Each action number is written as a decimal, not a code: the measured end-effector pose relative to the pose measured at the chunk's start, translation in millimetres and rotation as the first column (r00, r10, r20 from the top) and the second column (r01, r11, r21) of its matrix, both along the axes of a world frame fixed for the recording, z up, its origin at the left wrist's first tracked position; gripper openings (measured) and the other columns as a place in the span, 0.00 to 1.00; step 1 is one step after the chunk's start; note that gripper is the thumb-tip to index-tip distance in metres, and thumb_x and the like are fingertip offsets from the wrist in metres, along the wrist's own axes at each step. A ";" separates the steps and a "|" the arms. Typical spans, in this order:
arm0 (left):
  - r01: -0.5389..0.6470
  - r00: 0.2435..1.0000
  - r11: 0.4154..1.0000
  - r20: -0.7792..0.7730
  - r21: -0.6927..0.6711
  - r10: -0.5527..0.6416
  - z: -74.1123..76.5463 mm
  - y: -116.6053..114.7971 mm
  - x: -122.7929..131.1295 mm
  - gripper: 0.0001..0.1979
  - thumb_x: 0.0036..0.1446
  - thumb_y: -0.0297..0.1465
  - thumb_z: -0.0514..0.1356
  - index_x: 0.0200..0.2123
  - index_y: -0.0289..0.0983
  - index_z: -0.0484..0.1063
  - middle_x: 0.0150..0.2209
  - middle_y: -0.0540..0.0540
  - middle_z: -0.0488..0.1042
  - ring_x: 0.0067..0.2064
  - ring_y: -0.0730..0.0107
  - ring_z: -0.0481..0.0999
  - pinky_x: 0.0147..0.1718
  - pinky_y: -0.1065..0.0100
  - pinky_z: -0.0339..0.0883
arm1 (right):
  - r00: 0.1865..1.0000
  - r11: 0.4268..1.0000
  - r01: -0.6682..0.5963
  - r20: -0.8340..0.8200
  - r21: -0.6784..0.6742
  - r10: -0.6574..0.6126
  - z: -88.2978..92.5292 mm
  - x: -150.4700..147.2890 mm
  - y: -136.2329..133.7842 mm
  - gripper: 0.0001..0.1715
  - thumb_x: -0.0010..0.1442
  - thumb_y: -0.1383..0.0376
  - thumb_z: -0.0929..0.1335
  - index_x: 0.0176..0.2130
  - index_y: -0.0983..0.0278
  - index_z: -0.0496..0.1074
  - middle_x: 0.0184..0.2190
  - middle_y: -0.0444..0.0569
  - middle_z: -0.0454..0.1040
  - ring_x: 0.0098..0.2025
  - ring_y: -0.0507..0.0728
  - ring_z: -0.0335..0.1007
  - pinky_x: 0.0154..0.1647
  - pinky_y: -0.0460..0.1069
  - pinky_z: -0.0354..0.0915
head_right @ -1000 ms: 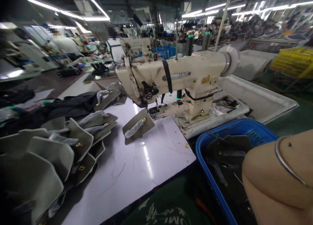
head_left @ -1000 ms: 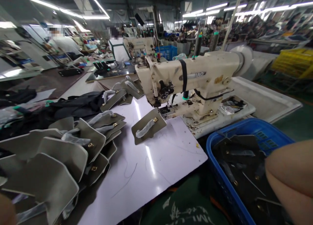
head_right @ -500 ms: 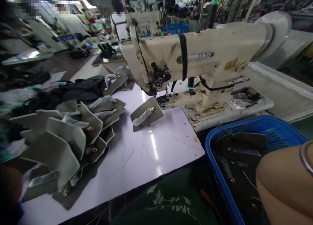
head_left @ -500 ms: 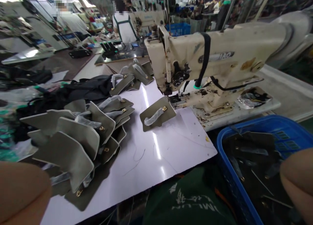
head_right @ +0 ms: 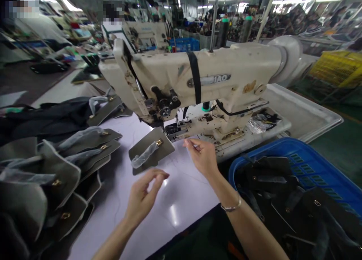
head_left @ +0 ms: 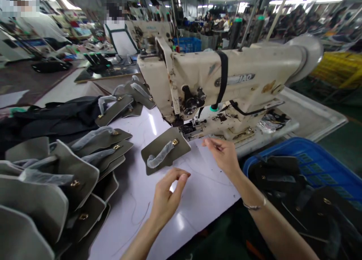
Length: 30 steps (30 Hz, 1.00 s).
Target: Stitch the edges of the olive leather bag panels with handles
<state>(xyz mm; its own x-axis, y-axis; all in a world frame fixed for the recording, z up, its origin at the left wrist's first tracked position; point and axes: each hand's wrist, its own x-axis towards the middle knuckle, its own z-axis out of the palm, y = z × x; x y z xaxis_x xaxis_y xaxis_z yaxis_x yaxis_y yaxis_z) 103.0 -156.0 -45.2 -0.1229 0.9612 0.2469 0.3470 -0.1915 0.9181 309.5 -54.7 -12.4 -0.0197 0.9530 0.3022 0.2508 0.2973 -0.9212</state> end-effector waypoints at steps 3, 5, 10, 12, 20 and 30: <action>0.066 0.986 0.968 0.164 -0.242 -0.026 -51.6 26.6 16.4 0.22 0.63 0.50 0.61 0.41 0.38 0.82 0.38 0.40 0.82 0.41 0.57 0.80 0.41 0.60 0.71 | 0.995 0.995 -0.086 0.051 -0.049 0.088 -41.0 -28.9 24.4 0.16 0.66 0.55 0.70 0.43 0.61 0.85 0.39 0.50 0.85 0.41 0.62 0.80 0.44 0.52 0.70; 0.099 0.923 0.944 0.384 -0.314 0.031 -78.2 43.5 27.8 0.29 0.63 0.54 0.59 0.48 0.35 0.80 0.40 0.37 0.82 0.42 0.57 0.80 0.40 0.61 0.71 | 0.991 0.987 -0.119 0.052 -0.107 0.125 -52.9 -40.8 36.2 0.19 0.65 0.53 0.69 0.37 0.63 0.85 0.31 0.48 0.82 0.35 0.59 0.77 0.38 0.50 0.67; 0.071 0.622 0.977 0.775 -0.202 0.114 -99.6 72.4 43.5 0.30 0.61 0.57 0.60 0.46 0.34 0.78 0.47 0.35 0.80 0.42 0.61 0.79 0.40 0.62 0.72 | 0.965 0.941 -0.246 -0.149 -0.232 0.216 -57.3 -51.2 46.8 0.19 0.62 0.53 0.71 0.33 0.65 0.83 0.27 0.46 0.77 0.32 0.55 0.70 0.34 0.48 0.63; -0.029 0.690 0.981 0.706 -0.192 0.159 -101.9 76.8 40.6 0.31 0.62 0.58 0.58 0.40 0.34 0.79 0.43 0.36 0.81 0.39 0.61 0.79 0.40 0.62 0.72 | 0.924 0.909 -0.332 -0.279 -0.252 0.260 -54.5 -51.8 45.5 0.17 0.60 0.53 0.73 0.37 0.64 0.84 0.31 0.47 0.79 0.35 0.56 0.72 0.37 0.48 0.65; -0.263 0.902 0.959 0.324 -0.109 0.284 -110.1 77.6 18.3 0.32 0.64 0.58 0.53 0.31 0.35 0.78 0.34 0.39 0.79 0.39 0.61 0.78 0.46 0.63 0.68 | 0.807 0.781 -0.461 -0.566 -0.422 0.171 -38.4 -57.4 35.8 0.23 0.47 0.49 0.80 0.31 0.66 0.84 0.19 0.42 0.66 0.22 0.48 0.53 0.22 0.46 0.52; -0.392 0.850 0.913 0.335 -0.116 0.407 -89.0 80.9 37.1 0.22 0.63 0.48 0.61 0.28 0.35 0.76 0.29 0.43 0.77 0.32 0.65 0.75 0.38 0.65 0.70 | 0.814 0.831 -0.356 -0.578 -0.428 0.052 -38.3 -63.8 34.8 0.23 0.38 0.56 0.83 0.33 0.65 0.84 0.25 0.50 0.80 0.25 0.56 0.72 0.29 0.52 0.70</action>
<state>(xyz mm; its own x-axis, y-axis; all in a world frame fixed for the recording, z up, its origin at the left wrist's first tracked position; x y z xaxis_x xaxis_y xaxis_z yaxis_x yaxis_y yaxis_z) 140.0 -75.1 -134.1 -0.5680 0.8193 0.0782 0.0461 -0.0633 0.9969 245.7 -19.9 -50.7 -0.2171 0.9582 -0.1862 -0.3240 -0.2507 -0.9122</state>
